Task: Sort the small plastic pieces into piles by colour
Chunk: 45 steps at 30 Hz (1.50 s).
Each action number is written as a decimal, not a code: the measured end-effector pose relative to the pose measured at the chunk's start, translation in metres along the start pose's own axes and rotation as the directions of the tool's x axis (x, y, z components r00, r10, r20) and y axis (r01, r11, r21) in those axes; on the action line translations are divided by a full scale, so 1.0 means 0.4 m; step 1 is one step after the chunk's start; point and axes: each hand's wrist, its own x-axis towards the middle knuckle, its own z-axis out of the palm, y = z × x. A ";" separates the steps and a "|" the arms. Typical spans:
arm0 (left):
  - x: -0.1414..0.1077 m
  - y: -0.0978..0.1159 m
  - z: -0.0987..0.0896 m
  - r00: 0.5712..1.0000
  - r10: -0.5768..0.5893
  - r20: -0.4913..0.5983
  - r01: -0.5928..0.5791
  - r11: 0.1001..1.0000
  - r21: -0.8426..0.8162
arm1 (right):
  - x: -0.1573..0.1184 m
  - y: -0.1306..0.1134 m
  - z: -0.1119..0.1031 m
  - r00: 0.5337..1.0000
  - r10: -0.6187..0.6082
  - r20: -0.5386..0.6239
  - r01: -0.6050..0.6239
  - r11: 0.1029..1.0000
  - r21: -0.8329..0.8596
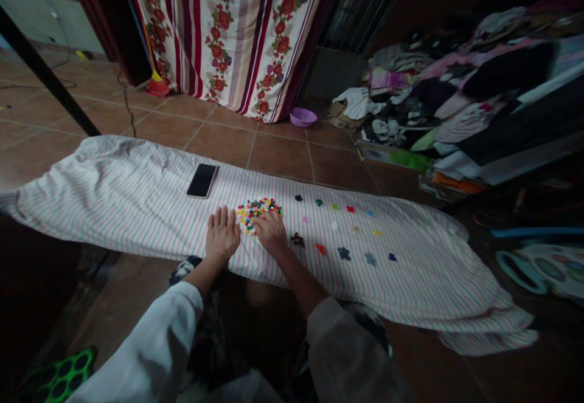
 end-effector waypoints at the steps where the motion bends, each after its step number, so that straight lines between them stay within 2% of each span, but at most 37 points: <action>1: 0.000 0.001 -0.001 1.000 -0.001 0.002 0.001 1.000 0.008 | 0.005 -0.001 0.000 1.000 0.009 0.016 -0.008 1.000 -0.015; 10: -0.004 -0.002 0.001 1.000 0.022 -0.013 -0.021 0.997 0.072 | 0.045 -0.050 -0.031 0.978 0.067 0.195 -0.035 0.985 -0.167; 17: -0.008 -0.002 -0.001 0.999 0.045 -0.028 -0.042 0.994 0.097 | 0.059 -0.072 -0.038 0.953 0.154 0.262 -0.092 0.967 -0.236; 20: -0.007 -0.002 -0.002 0.998 0.042 -0.036 -0.039 0.996 0.082 | 0.057 -0.073 -0.044 0.956 0.137 0.259 -0.078 0.971 -0.225; 26: -0.005 0.002 -0.009 0.999 0.043 -0.023 -0.040 0.994 0.106 | 0.051 -0.058 -0.069 0.978 0.144 0.149 -0.127 0.984 -0.122; 31: -0.004 0.005 -0.014 0.999 0.039 -0.008 -0.038 0.993 0.111 | 0.047 0.006 -0.087 0.971 0.240 0.015 -0.240 0.971 -0.014; 40: -0.003 0.006 -0.013 1.000 0.023 0.001 -0.023 0.993 0.114 | -0.024 0.230 -0.144 0.891 0.413 -0.189 -0.412 0.910 0.048; 42: -0.003 0.005 -0.012 1.000 0.021 0.005 -0.022 0.993 0.113 | -0.041 0.270 -0.151 0.873 0.442 -0.206 -0.443 0.895 0.044; 45: -0.003 0.005 -0.011 1.000 0.019 0.010 -0.020 0.994 0.109 | -0.061 0.311 -0.154 0.854 0.493 -0.168 -0.497 0.868 0.021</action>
